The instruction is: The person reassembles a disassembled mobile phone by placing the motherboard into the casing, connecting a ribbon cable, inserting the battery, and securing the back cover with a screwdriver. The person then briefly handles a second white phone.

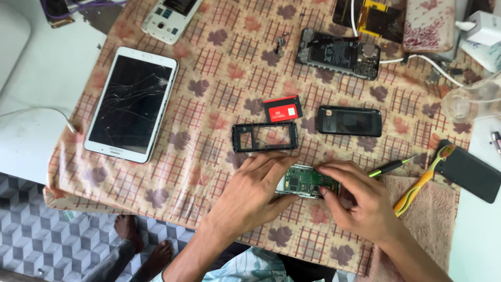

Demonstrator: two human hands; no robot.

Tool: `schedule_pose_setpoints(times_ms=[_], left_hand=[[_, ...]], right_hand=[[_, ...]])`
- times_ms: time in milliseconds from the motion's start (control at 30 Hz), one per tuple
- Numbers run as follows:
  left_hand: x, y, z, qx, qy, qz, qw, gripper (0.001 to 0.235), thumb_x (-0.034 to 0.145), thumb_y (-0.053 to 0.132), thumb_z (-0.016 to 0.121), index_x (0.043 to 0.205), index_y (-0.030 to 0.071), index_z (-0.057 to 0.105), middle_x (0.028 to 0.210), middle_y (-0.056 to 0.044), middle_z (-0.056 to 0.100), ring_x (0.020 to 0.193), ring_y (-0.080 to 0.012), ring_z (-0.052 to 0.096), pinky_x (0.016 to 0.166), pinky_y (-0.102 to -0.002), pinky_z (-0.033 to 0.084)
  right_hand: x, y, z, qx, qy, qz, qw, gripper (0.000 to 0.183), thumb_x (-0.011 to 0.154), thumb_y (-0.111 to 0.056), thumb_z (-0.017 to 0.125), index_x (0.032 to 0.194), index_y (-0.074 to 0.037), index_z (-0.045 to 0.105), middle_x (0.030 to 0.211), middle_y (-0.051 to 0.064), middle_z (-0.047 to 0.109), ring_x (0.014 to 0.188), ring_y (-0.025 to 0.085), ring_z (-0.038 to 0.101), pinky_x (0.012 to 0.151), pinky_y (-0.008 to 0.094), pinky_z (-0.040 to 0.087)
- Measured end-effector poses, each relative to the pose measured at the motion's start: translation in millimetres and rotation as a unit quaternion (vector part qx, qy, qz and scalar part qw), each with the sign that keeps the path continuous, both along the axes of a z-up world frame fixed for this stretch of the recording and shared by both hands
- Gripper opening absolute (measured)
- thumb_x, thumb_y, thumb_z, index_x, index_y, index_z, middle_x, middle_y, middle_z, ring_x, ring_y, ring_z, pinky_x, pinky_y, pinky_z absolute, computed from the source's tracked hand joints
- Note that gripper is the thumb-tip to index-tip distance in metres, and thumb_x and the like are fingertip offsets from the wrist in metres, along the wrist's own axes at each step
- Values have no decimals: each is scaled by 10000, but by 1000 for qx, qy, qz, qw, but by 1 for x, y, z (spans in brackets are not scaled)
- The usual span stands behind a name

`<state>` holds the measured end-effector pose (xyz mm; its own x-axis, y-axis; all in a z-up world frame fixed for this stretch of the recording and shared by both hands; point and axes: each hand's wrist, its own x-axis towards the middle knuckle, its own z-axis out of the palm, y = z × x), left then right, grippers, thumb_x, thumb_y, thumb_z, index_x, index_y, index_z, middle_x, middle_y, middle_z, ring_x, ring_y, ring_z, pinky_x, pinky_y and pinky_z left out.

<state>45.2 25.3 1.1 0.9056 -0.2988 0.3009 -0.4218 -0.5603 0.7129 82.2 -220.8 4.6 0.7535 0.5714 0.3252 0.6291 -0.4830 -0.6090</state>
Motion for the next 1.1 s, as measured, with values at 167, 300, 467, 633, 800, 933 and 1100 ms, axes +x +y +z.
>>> schedule_pose_setpoints(times_ms=[167,300,467,633,800,933,1100], left_hand=[[0,0,1,-1,3,-1,1000,762,770,284,852,1402,5,530,1273,-161,679,1203,-330,617,1013,-432,505],[-1,4,0,-14,-41,-4,999,738,758,318,863,1353,-8,571,1357,-157,664,1239,-324,600,1038,-439,509],[8,12,-8,120,-93,122,981,377,921,245,767,1233,46,692,1330,-119,675,1262,-284,593,1022,-458,501],[15,34,-6,209,-106,192,953,302,917,197,686,1175,41,710,1317,-152,678,1257,-336,615,1059,-490,507],[20,33,-2,166,-74,174,968,179,953,145,685,1103,52,713,1285,-135,702,1273,-320,634,1018,-440,552],[13,31,11,123,-78,185,972,173,945,63,642,1109,34,690,1180,-113,732,1077,-294,711,922,-426,593],[13,31,25,33,58,197,978,241,951,27,649,1184,30,710,963,-134,729,777,-280,719,669,-430,577]], right_hand=[[-2,-8,-9,21,-12,19,1000,259,860,12,693,1118,29,687,1150,178,713,1064,279,734,892,351,619],[4,-21,-13,19,-49,18,998,279,832,84,593,1088,45,695,1126,186,719,1064,292,738,914,372,624],[20,-46,-24,-78,-166,13,983,134,752,-1,654,849,-33,741,880,105,733,851,220,689,869,444,586],[17,-61,-23,-174,-154,-89,969,150,723,27,658,763,-84,752,852,34,754,925,216,662,1038,520,498],[14,-59,-23,-144,-150,-109,972,153,770,41,677,818,-77,762,892,42,759,959,208,660,1085,512,482],[14,-58,-23,-77,-158,-133,975,134,854,53,677,914,-45,746,944,72,765,954,204,678,1024,427,513],[14,-51,-19,-34,-139,-110,984,179,878,-25,719,1058,-27,718,978,116,768,981,215,694,988,387,536]])
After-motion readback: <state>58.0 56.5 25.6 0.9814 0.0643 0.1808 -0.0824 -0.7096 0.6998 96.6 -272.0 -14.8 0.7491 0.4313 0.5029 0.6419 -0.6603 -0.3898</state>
